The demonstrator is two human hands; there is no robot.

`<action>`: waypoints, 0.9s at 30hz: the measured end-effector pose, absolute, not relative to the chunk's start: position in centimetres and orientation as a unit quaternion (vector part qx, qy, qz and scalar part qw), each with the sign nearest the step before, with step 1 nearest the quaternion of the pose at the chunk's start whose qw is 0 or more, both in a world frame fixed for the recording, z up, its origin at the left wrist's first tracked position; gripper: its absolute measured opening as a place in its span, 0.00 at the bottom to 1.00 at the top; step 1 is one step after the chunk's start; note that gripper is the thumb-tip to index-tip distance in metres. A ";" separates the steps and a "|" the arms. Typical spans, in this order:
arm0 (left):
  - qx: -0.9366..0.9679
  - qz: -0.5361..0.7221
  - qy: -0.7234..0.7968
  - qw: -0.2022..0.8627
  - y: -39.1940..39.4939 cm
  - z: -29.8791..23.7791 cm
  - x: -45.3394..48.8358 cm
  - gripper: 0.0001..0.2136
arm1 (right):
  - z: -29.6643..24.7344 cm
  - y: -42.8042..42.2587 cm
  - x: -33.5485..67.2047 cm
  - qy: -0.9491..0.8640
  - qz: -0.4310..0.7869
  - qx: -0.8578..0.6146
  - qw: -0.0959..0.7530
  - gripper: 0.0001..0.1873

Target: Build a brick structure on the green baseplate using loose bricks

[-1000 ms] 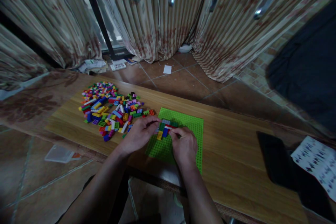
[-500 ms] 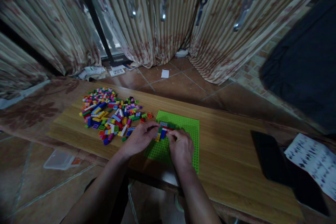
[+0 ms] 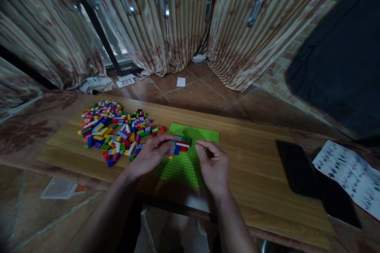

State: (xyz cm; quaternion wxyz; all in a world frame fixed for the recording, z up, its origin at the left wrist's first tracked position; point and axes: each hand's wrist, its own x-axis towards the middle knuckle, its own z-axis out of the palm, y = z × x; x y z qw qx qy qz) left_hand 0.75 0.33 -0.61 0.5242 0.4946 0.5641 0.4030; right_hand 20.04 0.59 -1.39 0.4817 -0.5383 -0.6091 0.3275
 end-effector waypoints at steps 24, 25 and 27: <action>0.471 0.458 0.544 0.522 0.3 -0.6 -0.4 0.09 | -1.9 -0.2 20.1 -0.719 0.284 -0.536 0.340 0.17; 0.487 0.459 0.566 0.482 0.4 -0.8 -1.0 0.08 | -1.9 -0.2 20.3 -0.713 0.283 -0.547 0.334 0.18; 0.525 0.441 0.600 0.412 0.5 -0.9 -1.8 0.09 | -2.0 -0.4 20.4 -0.712 0.285 -0.556 0.320 0.18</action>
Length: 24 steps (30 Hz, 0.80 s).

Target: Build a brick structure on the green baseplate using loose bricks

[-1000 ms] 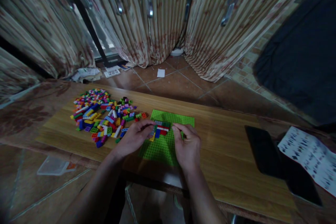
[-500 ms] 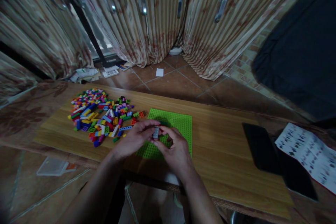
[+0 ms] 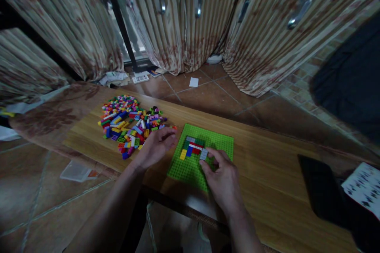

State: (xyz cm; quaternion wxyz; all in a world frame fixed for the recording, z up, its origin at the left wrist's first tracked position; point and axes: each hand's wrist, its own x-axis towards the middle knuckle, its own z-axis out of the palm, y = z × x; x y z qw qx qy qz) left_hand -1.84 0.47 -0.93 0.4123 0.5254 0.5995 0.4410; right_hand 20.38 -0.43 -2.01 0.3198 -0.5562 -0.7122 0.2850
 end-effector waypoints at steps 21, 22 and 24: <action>0.618 0.313 0.643 0.327 -0.1 0.4 -1.7 0.09 | -2.7 -1.3 20.2 -0.740 0.262 -0.559 0.267 0.21; 0.617 0.314 0.642 0.328 -0.1 0.4 -1.7 0.09 | -2.6 -1.2 20.2 -0.736 0.251 -0.571 0.265 0.19; 0.617 0.314 0.642 0.330 0.0 0.4 -1.7 0.10 | -2.6 -1.3 20.0 -0.732 0.219 -0.595 0.251 0.17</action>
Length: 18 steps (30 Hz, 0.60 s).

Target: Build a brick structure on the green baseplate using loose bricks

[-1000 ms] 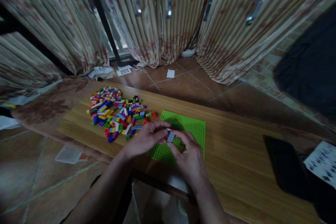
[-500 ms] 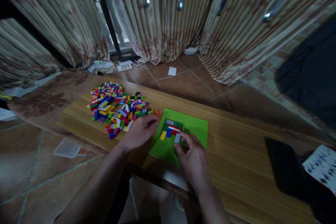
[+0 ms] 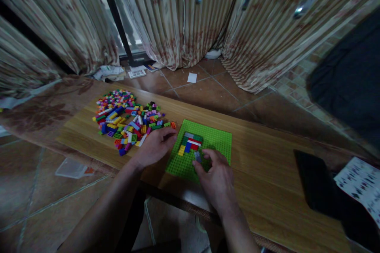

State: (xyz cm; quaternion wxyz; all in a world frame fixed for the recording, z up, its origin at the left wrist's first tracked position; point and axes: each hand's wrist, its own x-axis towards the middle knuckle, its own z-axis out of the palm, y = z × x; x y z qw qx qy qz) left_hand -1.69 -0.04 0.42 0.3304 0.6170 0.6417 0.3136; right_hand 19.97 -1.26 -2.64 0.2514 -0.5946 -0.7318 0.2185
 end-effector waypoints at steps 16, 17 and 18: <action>0.621 0.305 0.646 0.322 -0.1 0.4 -1.5 0.09 | -3.6 -0.9 19.4 -0.770 0.183 -0.555 0.255 0.10; 0.621 0.307 0.646 0.321 -0.2 0.4 -1.5 0.09 | -3.6 -0.8 19.3 -0.770 0.184 -0.554 0.257 0.11; 0.621 0.310 0.645 0.320 -0.2 0.4 -1.5 0.09 | -3.7 -0.8 19.2 -0.769 0.184 -0.554 0.260 0.11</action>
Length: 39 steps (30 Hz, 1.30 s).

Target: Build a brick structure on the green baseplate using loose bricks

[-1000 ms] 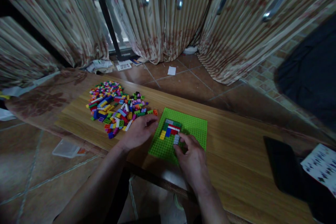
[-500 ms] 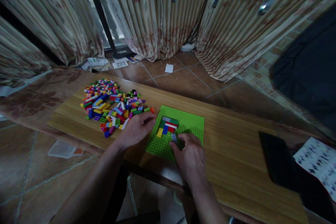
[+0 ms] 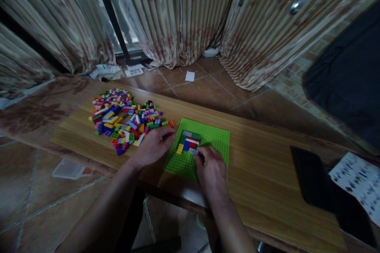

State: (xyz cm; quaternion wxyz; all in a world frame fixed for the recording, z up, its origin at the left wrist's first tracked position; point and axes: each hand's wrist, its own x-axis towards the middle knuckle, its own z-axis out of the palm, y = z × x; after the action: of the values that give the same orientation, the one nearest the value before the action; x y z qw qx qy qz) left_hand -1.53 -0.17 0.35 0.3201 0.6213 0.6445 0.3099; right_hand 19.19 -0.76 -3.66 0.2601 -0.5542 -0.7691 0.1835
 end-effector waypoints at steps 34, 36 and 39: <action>0.649 0.251 0.711 0.103 -0.1 -1.2 2.5 0.29 | -2.7 -0.4 19.5 -0.723 0.242 -0.587 0.273 0.10; 0.653 0.251 0.706 0.106 0.0 -1.3 2.6 0.29 | -2.8 -0.3 19.6 -0.724 0.245 -0.584 0.274 0.10; 0.657 0.251 0.702 0.113 0.1 -1.5 2.7 0.29 | -2.8 -0.2 19.8 -0.723 0.243 -0.585 0.277 0.11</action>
State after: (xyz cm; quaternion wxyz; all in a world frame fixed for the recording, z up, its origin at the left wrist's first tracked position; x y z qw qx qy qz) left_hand 2.68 0.13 -1.49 0.1134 0.6572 0.7017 0.2507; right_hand 19.82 -0.20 -2.80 0.2767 -0.5850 -0.7227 0.2428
